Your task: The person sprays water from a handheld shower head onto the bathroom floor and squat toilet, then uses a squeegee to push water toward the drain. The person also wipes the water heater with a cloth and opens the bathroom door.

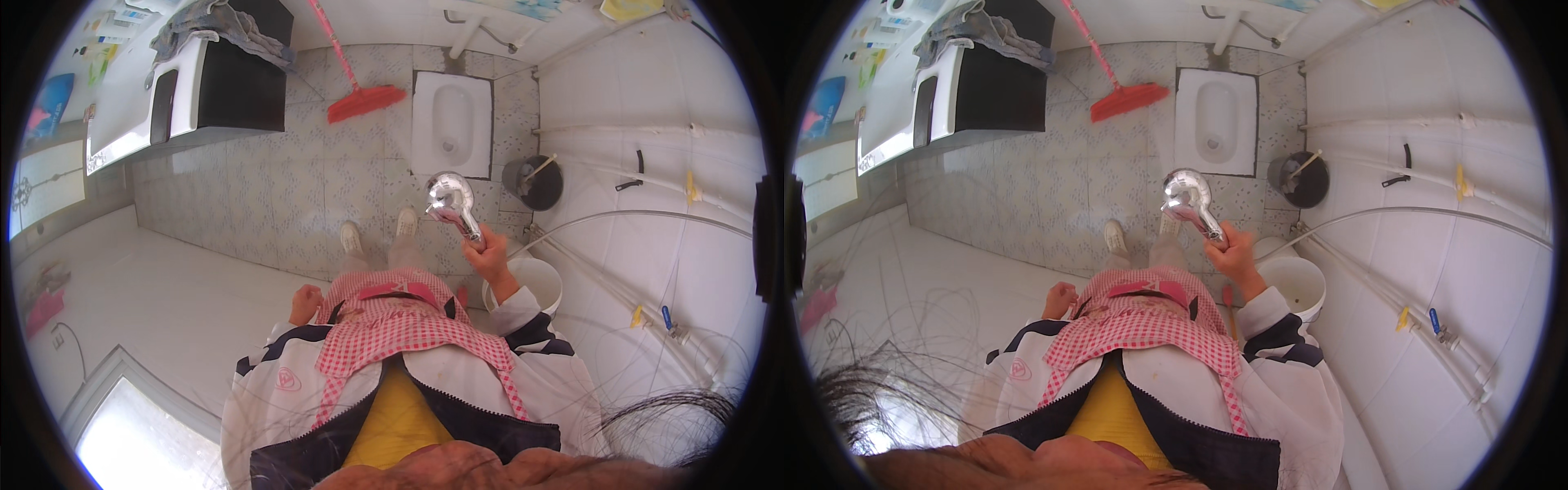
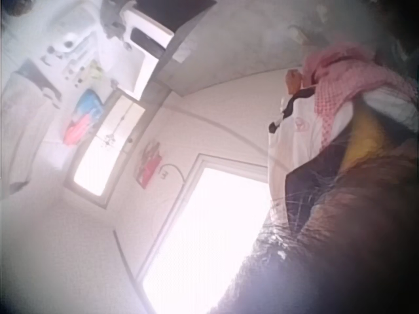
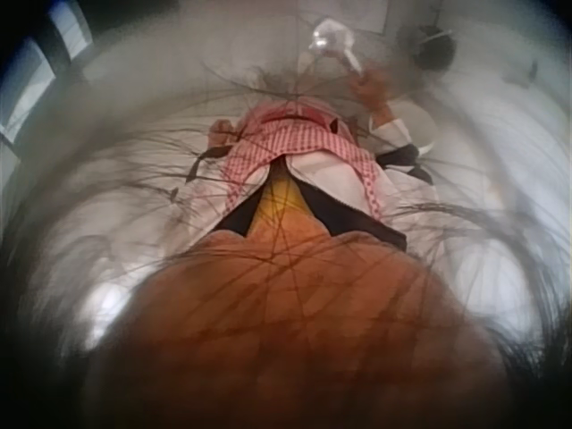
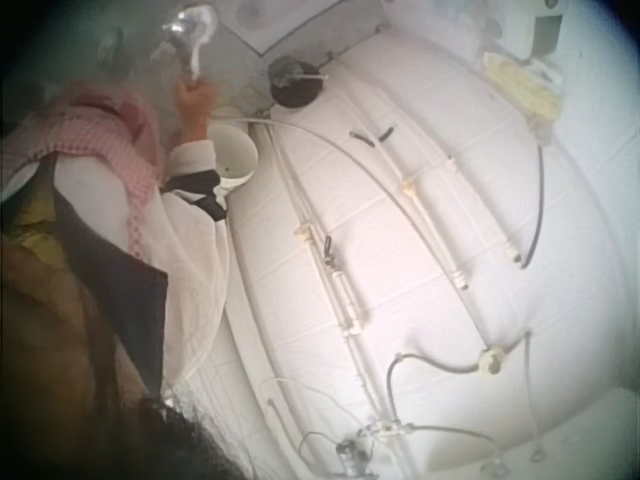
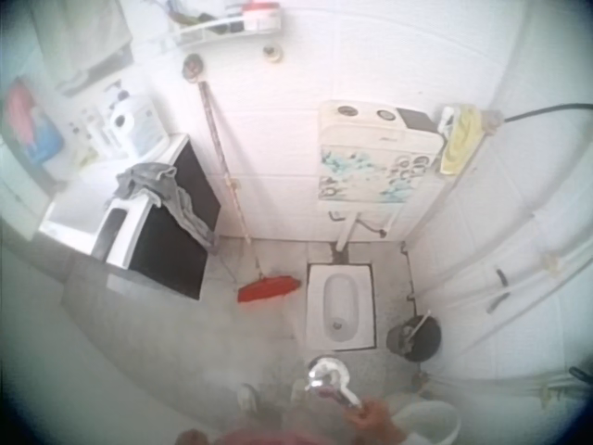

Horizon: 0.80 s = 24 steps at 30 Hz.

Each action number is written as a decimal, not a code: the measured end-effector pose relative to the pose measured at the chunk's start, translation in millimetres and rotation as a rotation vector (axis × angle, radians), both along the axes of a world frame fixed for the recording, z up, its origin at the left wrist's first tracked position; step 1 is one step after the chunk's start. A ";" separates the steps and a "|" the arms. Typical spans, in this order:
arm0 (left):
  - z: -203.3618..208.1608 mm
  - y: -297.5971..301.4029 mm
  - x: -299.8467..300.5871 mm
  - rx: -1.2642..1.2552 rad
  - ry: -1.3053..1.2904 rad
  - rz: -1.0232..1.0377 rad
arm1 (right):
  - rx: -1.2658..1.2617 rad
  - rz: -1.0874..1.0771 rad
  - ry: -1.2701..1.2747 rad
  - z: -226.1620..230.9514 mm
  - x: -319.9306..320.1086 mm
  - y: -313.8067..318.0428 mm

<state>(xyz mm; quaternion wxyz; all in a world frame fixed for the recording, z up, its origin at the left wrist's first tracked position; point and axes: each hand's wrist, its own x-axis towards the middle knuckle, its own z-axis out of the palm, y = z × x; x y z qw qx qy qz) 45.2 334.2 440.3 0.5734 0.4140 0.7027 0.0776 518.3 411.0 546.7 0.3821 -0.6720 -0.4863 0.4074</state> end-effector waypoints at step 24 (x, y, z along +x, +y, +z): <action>11.3 16.7 58.4 0.110 0.085 -0.098 | 0.059 0.443 -0.182 -12.9 -40.1 -2.4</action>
